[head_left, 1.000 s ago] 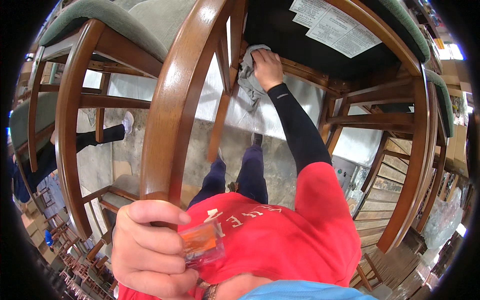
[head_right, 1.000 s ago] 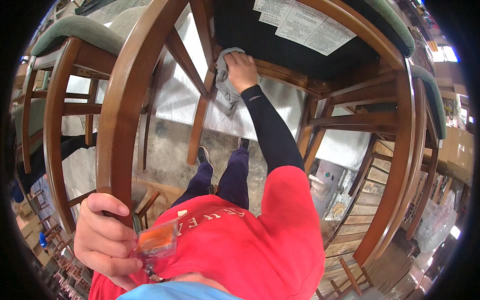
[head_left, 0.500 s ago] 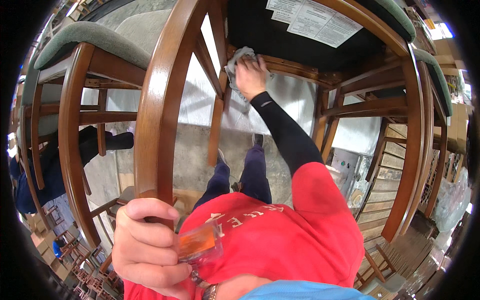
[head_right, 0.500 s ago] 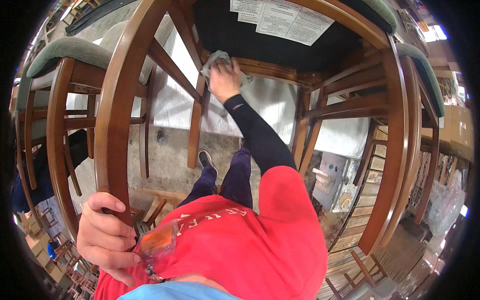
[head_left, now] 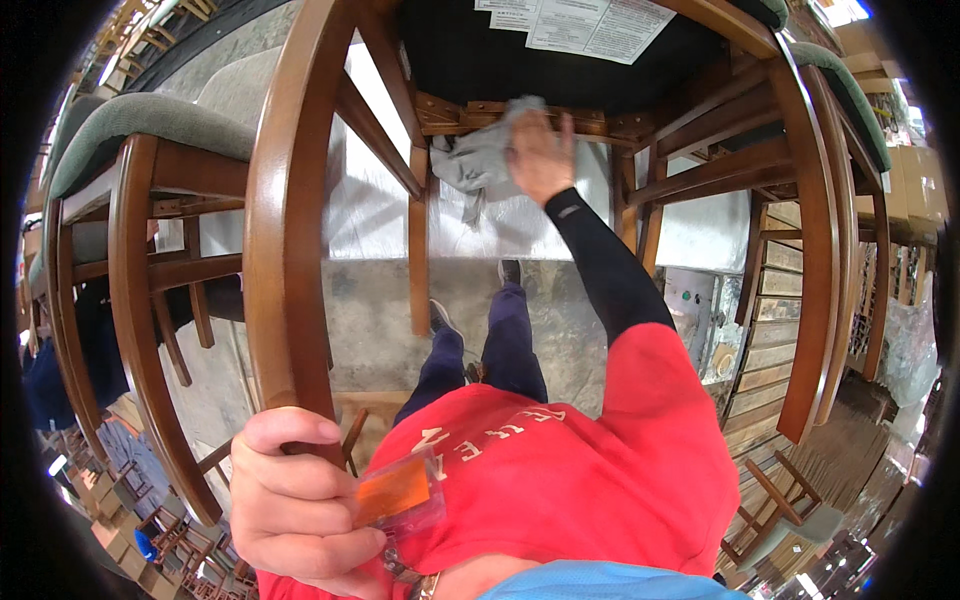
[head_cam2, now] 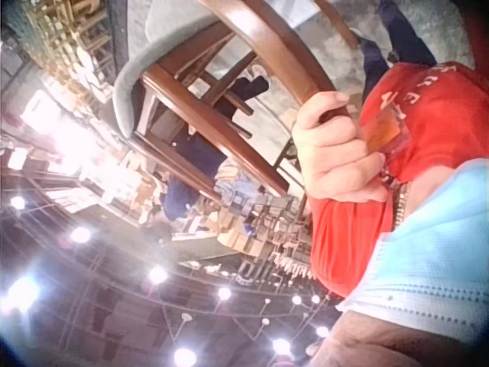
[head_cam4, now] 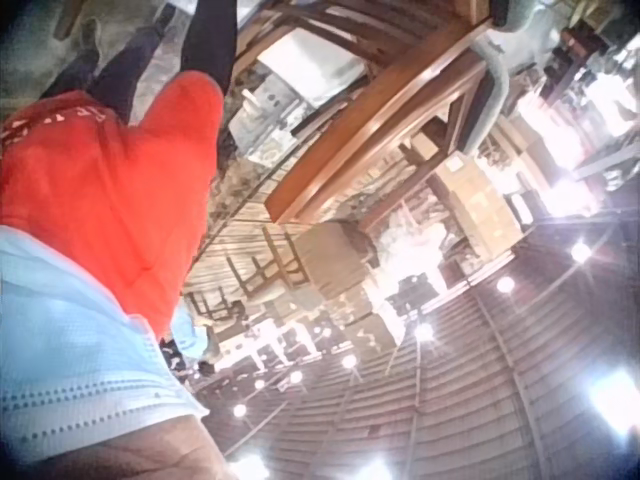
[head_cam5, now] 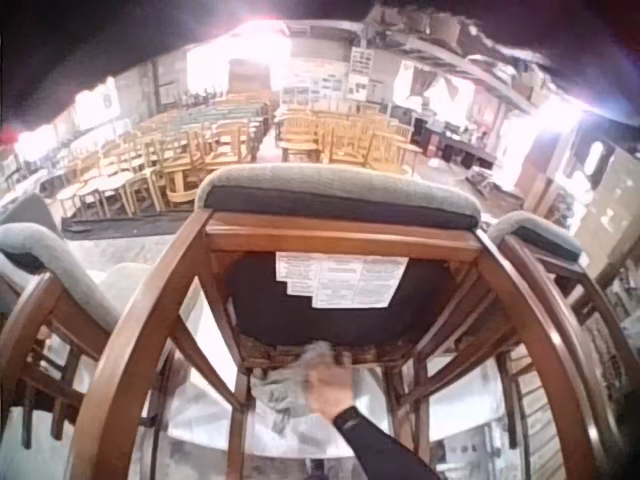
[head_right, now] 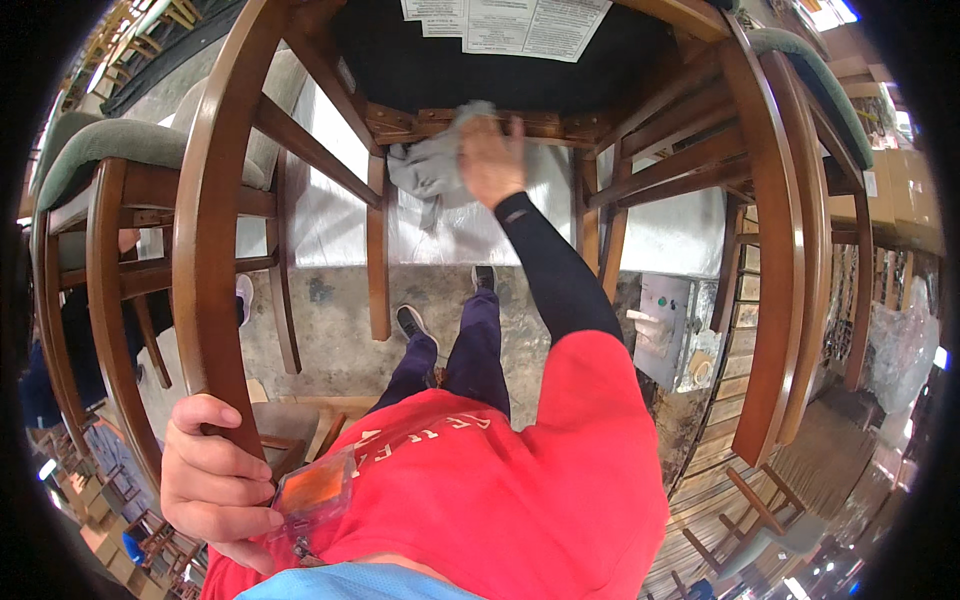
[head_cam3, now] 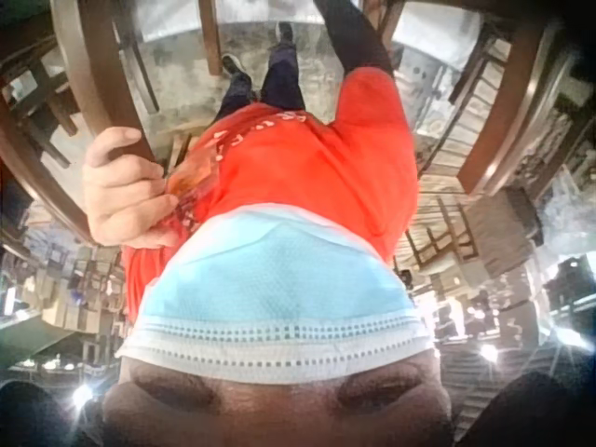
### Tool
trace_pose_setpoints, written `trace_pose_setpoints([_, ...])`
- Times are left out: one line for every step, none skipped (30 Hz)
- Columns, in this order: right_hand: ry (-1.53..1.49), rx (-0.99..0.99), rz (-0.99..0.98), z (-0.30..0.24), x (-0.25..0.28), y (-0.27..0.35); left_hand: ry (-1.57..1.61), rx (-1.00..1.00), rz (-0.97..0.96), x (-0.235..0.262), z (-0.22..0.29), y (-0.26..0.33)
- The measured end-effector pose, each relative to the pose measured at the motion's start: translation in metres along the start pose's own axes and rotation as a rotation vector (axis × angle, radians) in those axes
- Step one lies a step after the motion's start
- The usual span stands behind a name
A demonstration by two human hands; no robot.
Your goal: The person wipes the wooden frame of a chair with a cloth, focusing on the underside and legs. They repeatedly lift and reposition the chair to access different areas while continuing to wipe the frame.
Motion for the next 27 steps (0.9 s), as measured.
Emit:
trace_pose_setpoints([-0.009, -0.124, -0.013, 0.019, 0.0, 0.016, 0.002, 0.003, -0.007, -0.001, 0.0, -0.001])
trace_pose_setpoints([-0.023, -0.239, -0.025, 0.038, 0.001, 0.028, -0.002, 0.012, -0.007, -0.001, 0.001, -0.001])
trace_pose_setpoints([0.061, -0.276, 0.033, 0.056, 0.004, 0.038, -0.006, 0.017, -0.009, -0.002, 0.002, -0.001])
trace_pose_setpoints([0.147, -0.317, 0.089, 0.066, 0.005, 0.046, -0.019, 0.02, 0.006, -0.002, 0.003, 0.001])
trace_pose_setpoints([0.176, -0.294, 0.15, 0.064, 0.002, 0.05, -0.024, 0.021, 0.015, -0.003, 0.003, 0.001])
trace_pose_setpoints([0.039, -0.324, 0.094, 0.052, -0.007, 0.051, -0.031, 0.016, 0.021, -0.003, 0.003, 0.001])
trace_pose_setpoints([-0.09, -0.353, 0.048, 0.034, -0.022, 0.045, -0.032, -0.003, 0.002, -0.001, 0.002, 0.0])
trace_pose_setpoints([-0.114, -0.243, 0.323, 0.02, -0.041, 0.033, -0.016, -0.05, -0.023, 0.007, 0.003, 0.0])
trace_pose_setpoints([-0.167, -0.236, 0.203, -0.04, -0.033, 0.009, -0.033, 0.002, -0.051, 0.002, 0.0, 0.0])
trace_pose_setpoints([-0.157, -0.221, 0.273, -0.065, -0.035, -0.009, -0.015, -0.006, -0.037, 0.002, 0.001, -0.002])
trace_pose_setpoints([-0.223, -0.199, 0.24, -0.094, -0.026, -0.023, -0.008, 0.009, -0.015, -0.001, 0.0, 0.0])
trace_pose_setpoints([-0.286, -0.172, 0.211, -0.109, -0.013, -0.034, -0.006, 0.021, 0.01, -0.001, 0.0, 0.003])
trace_pose_setpoints([-0.271, -0.132, 0.175, -0.1, -0.011, -0.032, -0.007, 0.069, -0.042, 0.005, 0.004, 0.008])
trace_pose_setpoints([-0.257, -0.089, 0.136, -0.086, -0.012, -0.029, -0.004, 0.062, -0.052, 0.006, 0.004, 0.008])
trace_pose_setpoints([-0.246, -0.037, 0.099, -0.069, -0.012, -0.025, -0.008, 0.058, -0.058, 0.007, 0.004, 0.008])
trace_pose_setpoints([-0.265, -0.134, -0.048, -0.044, -0.013, -0.02, -0.018, 0.054, -0.055, 0.006, 0.005, 0.009])
trace_pose_setpoints([-0.033, -0.132, 0.229, -0.019, -0.012, -0.006, -0.011, 0.033, -0.039, 0.005, 0.003, 0.009])
trace_pose_setpoints([0.003, -0.269, 0.127, 0.011, -0.019, 0.005, 0.001, -0.001, -0.023, 0.003, 0.001, 0.007])
trace_pose_setpoints([-0.084, -0.316, 0.139, 0.034, -0.015, 0.015, 0.007, -0.016, -0.002, 0.002, 0.0, 0.007])
trace_pose_setpoints([-0.083, -0.33, 0.194, 0.044, -0.002, 0.017, 0.0, 0.012, -0.002, 0.0, 0.0, 0.008])
trace_pose_setpoints([-0.204, -0.323, 0.285, 0.06, 0.005, 0.017, 0.004, 0.017, -0.011, 0.0, 0.0, 0.007])
trace_pose_setpoints([-0.267, -0.453, 0.408, 0.067, 0.008, 0.015, 0.008, 0.022, -0.018, 0.001, 0.0, 0.006])
trace_pose_setpoints([-0.334, -0.584, 0.531, 0.07, 0.013, 0.011, 0.005, 0.032, 0.002, 0.0, -0.001, 0.006])
trace_pose_setpoints([-0.395, -0.719, 0.656, 0.076, 0.012, 0.012, 0.007, 0.037, 0.017, -0.001, 0.0, 0.003])
trace_pose_setpoints([-0.376, -0.751, 0.728, 0.074, 0.007, 0.005, 0.011, 0.041, 0.031, -0.001, 0.0, 0.002])
trace_pose_setpoints([-0.296, -0.79, 0.541, 0.053, -0.007, 0.005, 0.025, 0.035, 0.001, 0.0, -0.001, 0.0])
trace_pose_setpoints([-0.242, -0.802, 0.365, 0.026, -0.017, -0.015, 0.008, 0.036, -0.018, 0.001, 0.003, -0.003])
Point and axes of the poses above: each hand's wrist, its own y-axis away from the middle knuckle, its own x-axis out of the back of the hand, z = x × y, the point moved 1 cm from there along -y, towards the middle knuckle, and after that the axes turned 4 degrees about -z, right-handed, at the moved point
